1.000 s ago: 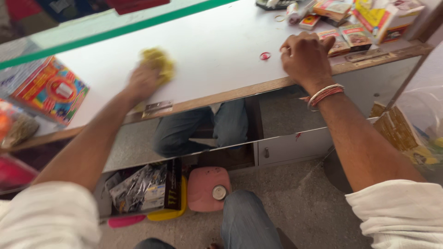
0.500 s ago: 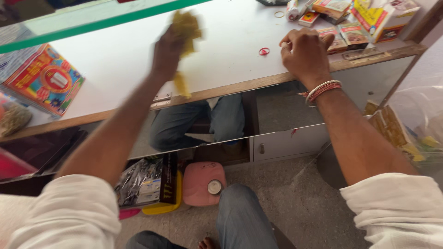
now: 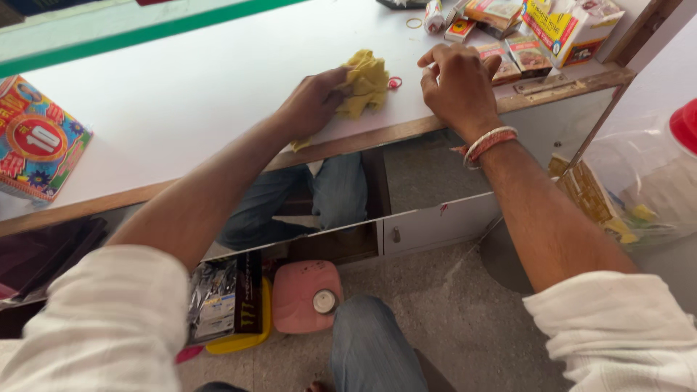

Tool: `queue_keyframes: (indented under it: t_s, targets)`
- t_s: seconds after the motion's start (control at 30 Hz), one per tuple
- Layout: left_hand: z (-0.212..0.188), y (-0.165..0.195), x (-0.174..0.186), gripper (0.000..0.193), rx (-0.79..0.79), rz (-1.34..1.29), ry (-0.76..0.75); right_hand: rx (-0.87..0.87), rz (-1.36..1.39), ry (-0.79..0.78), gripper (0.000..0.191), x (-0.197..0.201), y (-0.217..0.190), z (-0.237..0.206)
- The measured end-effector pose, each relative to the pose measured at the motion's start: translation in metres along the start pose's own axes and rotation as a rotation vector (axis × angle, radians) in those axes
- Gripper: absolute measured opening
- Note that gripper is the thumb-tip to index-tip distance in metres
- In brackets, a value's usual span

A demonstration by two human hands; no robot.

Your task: The person wipes a glass display counter with a yellow cloth, moving aside a snack packet, calculator, and matchboxes. They clean the counter surface and the calculator, then rearrange the items back on the counter.

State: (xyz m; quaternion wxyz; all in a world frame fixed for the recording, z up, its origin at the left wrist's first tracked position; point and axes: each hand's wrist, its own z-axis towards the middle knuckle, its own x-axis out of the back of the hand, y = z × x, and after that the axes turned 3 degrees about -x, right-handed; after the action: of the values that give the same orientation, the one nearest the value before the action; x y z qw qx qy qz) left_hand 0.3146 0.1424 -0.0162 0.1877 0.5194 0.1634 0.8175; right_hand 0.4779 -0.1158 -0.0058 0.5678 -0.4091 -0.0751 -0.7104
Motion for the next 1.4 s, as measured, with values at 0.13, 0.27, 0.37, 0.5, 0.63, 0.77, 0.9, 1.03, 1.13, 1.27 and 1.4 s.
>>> queue_keyframes:
  t_s: [0.13, 0.27, 0.37, 0.5, 0.63, 0.77, 0.9, 1.03, 1.13, 1.27, 1.4]
  targets:
    - [-0.012, -0.042, 0.044, 0.022, -0.056, 0.009, 0.324, 0.016, 0.038, 0.002, 0.017, 0.002, -0.004, -0.002]
    - [-0.003, -0.118, 0.097, 0.030, 0.499, 0.464, 0.383, 0.021, -0.025, 0.015, 0.015, 0.005, -0.012, -0.005]
    - [0.021, -0.156, 0.108, 0.060, 0.582, 0.524, 0.433, 0.039, -0.021, 0.026, 0.014, 0.008, -0.018, -0.006]
    - [0.083, -0.172, 0.100, 0.068, 0.730, 0.494, 0.293, -0.015, -0.117, 0.018, 0.012, 0.012, -0.024, -0.006]
    - [0.150, -0.156, 0.062, 0.056, 0.479, 0.403, 0.101, -0.025, -0.104, 0.013, 0.013, 0.015, -0.027, -0.006]
    - [0.172, -0.116, 0.017, 0.046, 0.236, 0.224, -0.057, 0.003, -0.105, 0.032, 0.016, 0.011, -0.021, -0.007]
    - [0.133, -0.068, -0.004, 0.040, 0.100, 0.007, -0.159, 0.046, -0.060, 0.043, 0.015, 0.005, -0.009, -0.007]
    - [0.098, -0.013, -0.017, 0.048, -0.058, -0.375, -0.217, 0.128, -0.009, 0.105, 0.019, 0.000, -0.005, -0.003]
    - [0.089, 0.023, -0.022, 0.047, 0.109, -0.328, -0.240, 0.005, 0.049, 0.059, 0.016, 0.002, -0.007, -0.001]
    - [0.060, 0.041, -0.015, 0.046, 0.193, -0.157, -0.283, -0.080, 0.040, 0.057, 0.017, 0.007, -0.011, -0.001]
    - [0.012, 0.034, 0.009, 0.044, 0.036, -0.239, -0.285, -0.102, 0.027, 0.034, 0.019, 0.007, -0.013, -0.001]
